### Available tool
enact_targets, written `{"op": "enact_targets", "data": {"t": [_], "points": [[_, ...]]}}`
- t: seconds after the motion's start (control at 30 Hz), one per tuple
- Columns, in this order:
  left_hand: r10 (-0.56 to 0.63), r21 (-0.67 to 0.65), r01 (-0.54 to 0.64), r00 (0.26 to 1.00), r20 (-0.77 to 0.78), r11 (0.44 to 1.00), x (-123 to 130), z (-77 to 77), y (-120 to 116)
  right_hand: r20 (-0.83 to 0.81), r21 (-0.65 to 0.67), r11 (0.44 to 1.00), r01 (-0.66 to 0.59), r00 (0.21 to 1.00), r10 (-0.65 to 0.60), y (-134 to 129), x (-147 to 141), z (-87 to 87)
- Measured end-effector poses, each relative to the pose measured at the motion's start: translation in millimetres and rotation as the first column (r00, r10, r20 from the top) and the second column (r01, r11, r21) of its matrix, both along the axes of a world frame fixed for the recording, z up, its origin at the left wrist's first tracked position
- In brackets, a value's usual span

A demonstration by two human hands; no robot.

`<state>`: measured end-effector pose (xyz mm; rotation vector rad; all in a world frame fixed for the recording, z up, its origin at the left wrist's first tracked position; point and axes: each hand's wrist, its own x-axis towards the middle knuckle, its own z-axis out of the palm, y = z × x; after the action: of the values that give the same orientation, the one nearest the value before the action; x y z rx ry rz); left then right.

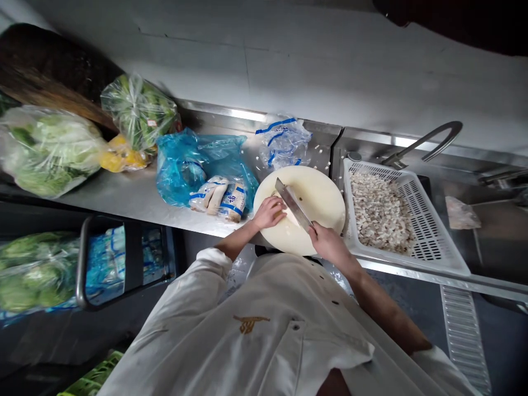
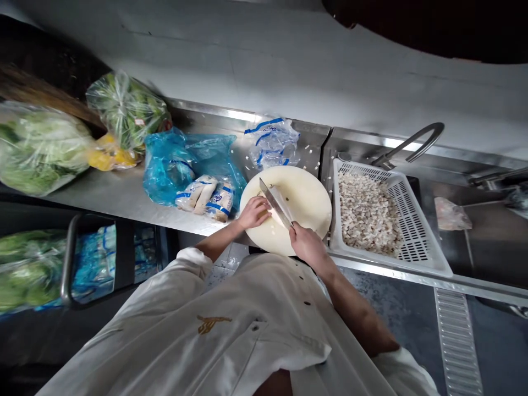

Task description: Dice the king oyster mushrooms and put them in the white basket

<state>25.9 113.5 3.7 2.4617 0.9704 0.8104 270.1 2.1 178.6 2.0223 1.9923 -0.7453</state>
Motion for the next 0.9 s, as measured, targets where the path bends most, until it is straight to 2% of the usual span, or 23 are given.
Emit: {"op": "enact_targets", "data": {"t": [0.1, 0.3, 0.4, 0.53, 0.63, 0.7, 0.8, 0.9], "points": [[0.006, 0.004, -0.006, 1.000, 0.010, 1.000, 0, -0.9, 0, 0.003, -0.032, 0.999, -0.005, 1.000, 0.005, -2, -1, -7.3], [0.004, -0.012, -0.004, 1.000, 0.006, 1.000, -1, 0.2, 3, 0.009, -0.102, 0.995, -0.001, 1.000, 0.002, 13, -17, -46.0], [0.015, 0.006, -0.015, 1.000, 0.003, 1.000, -2, 3.5, 4, -0.008, -0.127, 0.992, 0.008, 1.000, -0.009, 20, -22, -54.3], [0.011, 0.019, -0.010, 0.999, -0.040, 1.000, -3, 6.5, 3, -0.114, -0.095, 0.995, -0.024, 0.993, 0.013, 22, -19, -55.4], [0.015, 0.039, -0.013, 0.998, -0.062, 0.999, -7, 7.5, 3, -0.132, -0.109, 0.994, 0.005, 0.991, -0.020, 19, -17, -53.9], [-0.023, 0.054, 0.028, 0.996, -0.091, 0.998, -12, 9.1, 4, -0.170, -0.101, 0.995, 0.012, 0.985, -0.029, 17, -13, -48.4], [-0.093, 0.058, 0.105, 0.977, -0.190, 0.993, -19, 14.7, 9, -0.262, 0.006, 0.999, 0.039, 0.964, -0.036, 9, 3, -35.3], [-0.102, 0.076, 0.131, 0.948, -0.302, 0.988, -15, 24.5, 19, -0.253, 0.109, 0.980, 0.166, 0.958, -0.134, -3, 28, -30.7]]}}
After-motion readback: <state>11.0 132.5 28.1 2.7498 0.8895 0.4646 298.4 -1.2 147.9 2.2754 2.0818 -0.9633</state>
